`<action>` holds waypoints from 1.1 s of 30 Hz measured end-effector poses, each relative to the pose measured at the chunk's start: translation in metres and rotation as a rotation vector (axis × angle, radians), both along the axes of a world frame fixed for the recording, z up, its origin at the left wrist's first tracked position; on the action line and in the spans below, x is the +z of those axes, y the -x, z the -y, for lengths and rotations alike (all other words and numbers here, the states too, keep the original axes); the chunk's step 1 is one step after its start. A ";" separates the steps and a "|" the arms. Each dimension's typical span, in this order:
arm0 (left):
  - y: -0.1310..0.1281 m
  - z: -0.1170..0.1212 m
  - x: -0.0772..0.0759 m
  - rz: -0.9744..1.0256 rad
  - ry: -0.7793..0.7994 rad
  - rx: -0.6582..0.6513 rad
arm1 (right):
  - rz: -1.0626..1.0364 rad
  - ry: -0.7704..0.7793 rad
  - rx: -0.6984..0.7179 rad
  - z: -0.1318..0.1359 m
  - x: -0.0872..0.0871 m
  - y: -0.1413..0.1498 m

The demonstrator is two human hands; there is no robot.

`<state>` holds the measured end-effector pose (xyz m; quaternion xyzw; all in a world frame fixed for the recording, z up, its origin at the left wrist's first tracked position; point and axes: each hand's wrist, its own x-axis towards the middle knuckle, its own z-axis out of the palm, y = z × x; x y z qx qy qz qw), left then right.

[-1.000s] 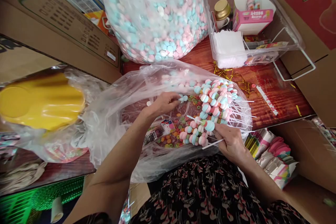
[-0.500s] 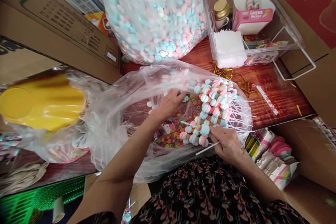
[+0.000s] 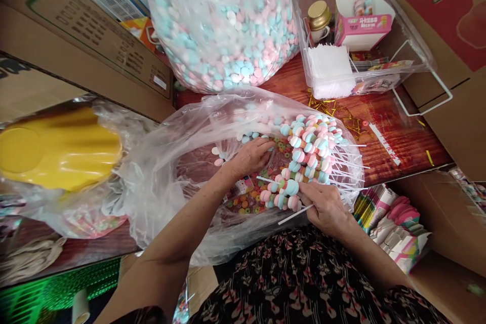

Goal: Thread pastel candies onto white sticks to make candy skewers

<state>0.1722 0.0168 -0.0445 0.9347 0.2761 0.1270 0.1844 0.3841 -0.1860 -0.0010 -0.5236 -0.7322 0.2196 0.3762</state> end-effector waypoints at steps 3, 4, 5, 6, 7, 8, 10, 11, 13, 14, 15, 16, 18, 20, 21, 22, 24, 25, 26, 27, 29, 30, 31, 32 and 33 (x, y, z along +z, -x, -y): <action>0.002 0.009 0.008 0.378 0.238 0.200 | -0.023 0.009 -0.022 0.000 0.002 0.000; 0.004 0.015 0.013 0.514 0.373 0.258 | -0.035 0.016 -0.037 0.000 0.003 0.000; 0.007 0.022 0.020 0.643 0.524 0.308 | -0.042 0.025 -0.050 0.000 0.003 0.000; 0.011 0.031 0.027 0.761 0.674 0.357 | -0.043 0.037 -0.058 -0.001 0.003 0.001; 0.014 0.040 0.033 0.866 0.807 0.404 | -0.036 0.050 -0.058 -0.001 0.003 0.002; 0.018 0.049 0.039 0.957 0.910 0.454 | -0.021 0.060 -0.051 -0.001 0.003 0.003; 0.023 0.068 0.046 1.100 1.018 0.548 | 0.023 0.076 -0.026 -0.003 0.004 0.008; 0.025 0.076 0.048 1.157 1.031 0.586 | 0.050 0.084 -0.011 -0.004 0.004 0.011; 0.028 0.091 0.048 1.242 1.006 0.634 | 0.099 0.087 0.014 -0.007 0.007 0.017; 0.029 0.096 0.046 1.274 0.978 0.652 | 0.121 0.084 0.022 -0.008 0.008 0.020; 0.029 0.101 0.044 1.298 0.946 0.673 | 0.142 0.080 0.025 -0.009 0.009 0.023; 0.030 0.105 0.042 1.313 0.915 0.696 | 0.162 0.073 0.025 -0.009 0.011 0.026; 0.031 0.112 0.038 1.322 0.854 0.745 | 0.195 0.061 0.024 -0.009 0.012 0.030; 0.034 0.116 0.033 1.308 0.788 0.774 | 0.224 0.058 0.031 -0.008 0.013 0.032; 0.035 0.118 0.031 1.293 0.745 0.781 | 0.237 0.058 0.037 -0.008 0.014 0.033; 0.037 0.120 0.028 1.268 0.692 0.787 | 0.250 0.056 0.044 -0.007 0.014 0.034; 0.041 0.123 0.024 1.176 0.560 0.793 | 0.277 0.049 0.062 -0.006 0.015 0.036; 0.043 0.124 0.023 1.112 0.488 0.790 | 0.288 0.041 0.069 -0.005 0.015 0.037; 0.044 0.126 0.022 1.046 0.416 0.782 | 0.297 0.030 0.073 -0.005 0.015 0.038; 0.045 0.127 0.022 0.985 0.348 0.770 | 0.300 0.020 0.075 -0.004 0.015 0.038; 0.046 0.128 0.022 0.892 0.239 0.739 | 0.283 0.013 0.075 -0.003 0.015 0.040; 0.046 0.129 0.022 0.863 0.199 0.722 | 0.262 0.011 0.075 -0.003 0.015 0.041; 0.045 0.130 0.022 0.844 0.168 0.706 | 0.236 0.016 0.079 -0.002 0.014 0.041; 0.045 0.131 0.022 0.832 0.147 0.691 | 0.210 0.026 0.086 -0.002 0.014 0.042; 0.044 0.133 0.020 0.823 0.140 0.679 | 0.185 0.038 0.094 -0.002 0.013 0.043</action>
